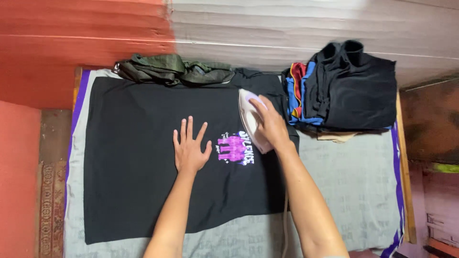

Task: Ironing a black t-shirt on a table.

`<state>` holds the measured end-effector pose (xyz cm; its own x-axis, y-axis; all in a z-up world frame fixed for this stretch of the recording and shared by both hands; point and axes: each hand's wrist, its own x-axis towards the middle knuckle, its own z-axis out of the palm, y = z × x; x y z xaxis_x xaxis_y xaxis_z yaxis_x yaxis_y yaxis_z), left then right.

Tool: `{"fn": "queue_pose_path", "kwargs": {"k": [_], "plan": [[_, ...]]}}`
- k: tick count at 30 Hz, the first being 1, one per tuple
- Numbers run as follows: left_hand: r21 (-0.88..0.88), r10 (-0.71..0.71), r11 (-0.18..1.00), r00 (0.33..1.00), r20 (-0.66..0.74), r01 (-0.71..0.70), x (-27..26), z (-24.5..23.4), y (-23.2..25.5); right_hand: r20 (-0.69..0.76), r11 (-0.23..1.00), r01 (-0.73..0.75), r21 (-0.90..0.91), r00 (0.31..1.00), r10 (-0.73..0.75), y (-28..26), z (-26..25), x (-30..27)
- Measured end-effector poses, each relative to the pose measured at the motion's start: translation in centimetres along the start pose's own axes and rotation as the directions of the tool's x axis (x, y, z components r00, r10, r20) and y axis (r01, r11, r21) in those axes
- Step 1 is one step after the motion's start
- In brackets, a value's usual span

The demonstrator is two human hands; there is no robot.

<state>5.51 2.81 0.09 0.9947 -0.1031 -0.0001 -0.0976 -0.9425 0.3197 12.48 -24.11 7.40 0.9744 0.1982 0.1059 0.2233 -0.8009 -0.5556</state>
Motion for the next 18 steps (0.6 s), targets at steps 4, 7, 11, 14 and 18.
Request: {"fn": "queue_pose_path", "kwargs": {"k": [4, 7, 11, 14, 18], "plan": [[0.047, 0.004, 0.999, 1.0, -0.009, -0.004, 0.0, 0.7, -0.2, 0.044, 0.994, -0.106, 0.01, 0.993, 0.106, -1.1, -1.0, -4.5], [0.045, 0.016, 0.999, 1.0, 0.01, -0.017, 0.0, 0.3, 0.0, -0.002, 0.978, -0.209, -0.01, 0.978, 0.209, 0.3, -0.6, -6.2], [0.021, 0.056, 0.998, 0.998, -0.014, -0.056, -1.1, 0.6, -0.1, -0.111, 0.986, -0.164, 0.019, 0.98, 0.165, 1.6, 0.4, -5.3], [0.019, 0.093, 0.996, 0.995, -0.025, -0.093, -3.5, 0.9, -0.9, -0.084, 0.959, -0.282, 0.014, 0.956, 0.282, 0.3, 0.6, -4.5], [-0.009, 0.038, 0.999, 0.999, 0.032, -0.038, -7.2, -1.0, -1.8, -0.1, 0.985, -0.171, 0.016, 0.98, 0.172, 1.1, 1.5, -8.2]]}}
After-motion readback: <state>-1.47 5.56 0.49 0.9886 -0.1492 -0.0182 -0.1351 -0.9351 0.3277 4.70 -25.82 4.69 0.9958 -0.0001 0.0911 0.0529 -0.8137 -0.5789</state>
